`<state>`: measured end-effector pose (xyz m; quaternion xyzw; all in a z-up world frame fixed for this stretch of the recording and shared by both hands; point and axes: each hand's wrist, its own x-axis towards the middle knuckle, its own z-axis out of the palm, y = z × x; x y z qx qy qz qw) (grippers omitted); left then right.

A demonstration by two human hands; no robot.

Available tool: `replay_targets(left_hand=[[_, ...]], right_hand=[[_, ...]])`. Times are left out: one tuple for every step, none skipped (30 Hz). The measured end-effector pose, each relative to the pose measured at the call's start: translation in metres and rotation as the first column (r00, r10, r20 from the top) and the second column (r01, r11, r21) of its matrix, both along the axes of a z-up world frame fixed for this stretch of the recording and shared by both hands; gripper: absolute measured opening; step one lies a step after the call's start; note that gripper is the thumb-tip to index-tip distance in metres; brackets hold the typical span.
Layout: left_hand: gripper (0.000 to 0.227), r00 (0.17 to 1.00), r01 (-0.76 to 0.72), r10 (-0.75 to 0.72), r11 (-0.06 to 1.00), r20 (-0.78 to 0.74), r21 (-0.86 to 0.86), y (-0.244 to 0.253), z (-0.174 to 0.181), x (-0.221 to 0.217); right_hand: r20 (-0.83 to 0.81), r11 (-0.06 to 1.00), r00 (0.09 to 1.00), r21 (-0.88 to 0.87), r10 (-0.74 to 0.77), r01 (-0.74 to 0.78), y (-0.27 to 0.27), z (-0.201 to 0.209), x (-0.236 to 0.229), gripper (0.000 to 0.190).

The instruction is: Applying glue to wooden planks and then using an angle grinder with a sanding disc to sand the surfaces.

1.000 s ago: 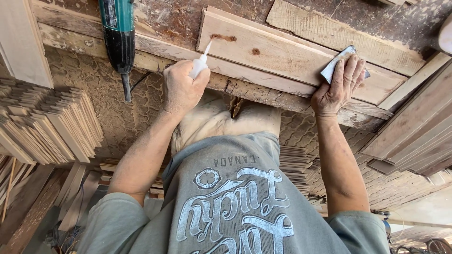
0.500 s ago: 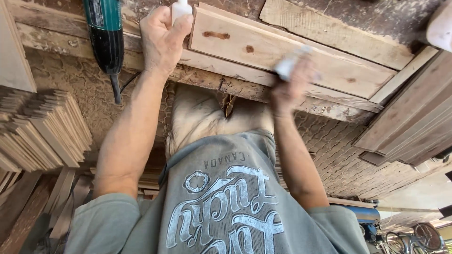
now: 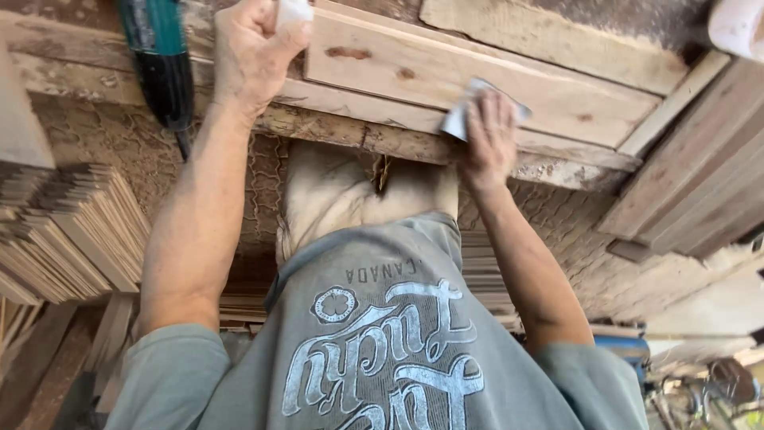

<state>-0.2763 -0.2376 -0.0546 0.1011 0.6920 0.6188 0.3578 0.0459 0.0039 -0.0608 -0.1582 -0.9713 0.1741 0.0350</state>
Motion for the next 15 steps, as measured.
replay_targets(left_hand=[[0.035, 1.0, -0.013, 0.012, 1.0, -0.015, -0.015, -0.001, 0.002, -0.003], [0.036, 1.0, -0.012, 0.012, 1.0, 0.021, -0.008, -0.001, 0.003, -0.005], [0.038, 0.998, 0.005, -0.005, 1.0, 0.07, 0.007, 0.003, 0.004, -0.004], [0.038, 0.998, 0.009, -0.009, 1.0, 0.067, 0.0, -0.008, 0.014, -0.009], [0.024, 0.996, 0.08, -0.078, 0.996, 0.043, -0.041, -0.002, 0.017, -0.012], [0.027, 0.989, 0.148, -0.147, 0.985, 0.019, -0.083, 0.008, 0.019, -0.013], [0.027, 0.979, 0.198, -0.197, 0.98, 0.043, -0.027, 0.004, 0.02, -0.008], [0.014, 0.991, 0.122, -0.111, 0.981, 0.081, -0.152, 0.001, 0.019, -0.005], [0.009, 0.997, 0.035, -0.013, 0.957, 0.077, -0.287, -0.007, 0.017, -0.012], [0.009, 0.995, 0.073, -0.055, 0.967, 0.081, -0.245, 0.006, 0.009, -0.012], [0.018, 0.995, 0.089, -0.07, 0.955, 0.077, -0.281, 0.0, 0.012, -0.011], [0.027, 0.994, 0.105, -0.086, 0.942, 0.073, -0.318, -0.008, 0.014, -0.011], [0.027, 0.993, 0.114, -0.096, 0.942, 0.072, -0.316, -0.007, 0.013, -0.009], [0.038, 0.994, 0.103, -0.082, 0.943, 0.077, -0.316, -0.007, 0.013, -0.008], [0.048, 0.995, 0.086, -0.063, 0.944, 0.082, -0.318, -0.007, 0.012, -0.006]], right_hand=[[-0.015, 1.0, 1.0, -0.015, 0.012, -0.013, -0.006, -0.002, -0.014, 0.036], [-0.035, 0.999, 0.999, -0.038, 0.003, -0.004, -0.011, -0.003, -0.026, 0.041], [-0.042, 0.998, 0.999, -0.053, -0.024, 0.021, -0.017, 0.002, -0.032, 0.054], [-0.044, 0.998, 0.999, -0.061, -0.028, 0.025, -0.046, 0.001, -0.062, 0.054], [0.271, 0.99, 0.954, -0.088, 0.127, -0.107, -0.062, 0.004, -0.086, 0.067], [0.548, 0.962, 0.791, -0.161, 0.273, -0.22, -0.072, 0.004, -0.109, 0.086], [0.586, 0.979, 0.784, -0.119, 0.205, -0.168, -0.086, -0.002, -0.118, 0.086], [0.197, 0.935, 0.966, -0.341, 0.17, -0.095, -0.1, -0.009, -0.13, 0.064], [-0.249, 0.836, 0.968, -0.525, 0.032, -0.163, -0.119, -0.02, -0.156, 0.044], [-0.244, 0.863, 0.97, -0.488, 0.006, -0.128, -0.099, -0.013, -0.158, 0.044], [0.065, 0.869, 0.954, -0.435, 0.293, -0.237, -0.096, -0.002, -0.161, 0.051], [0.37, 0.832, 0.769, -0.42, 0.522, -0.362, -0.094, 0.008, -0.166, 0.061], [0.37, 0.836, 0.774, -0.418, 0.513, -0.354, -0.079, 0.003, -0.14, 0.061], [0.359, 0.86, 0.808, -0.396, 0.468, -0.322, -0.065, -0.003, -0.114, 0.066], [0.344, 0.879, 0.836, -0.376, 0.427, -0.294, -0.051, -0.009, -0.089, 0.073]])
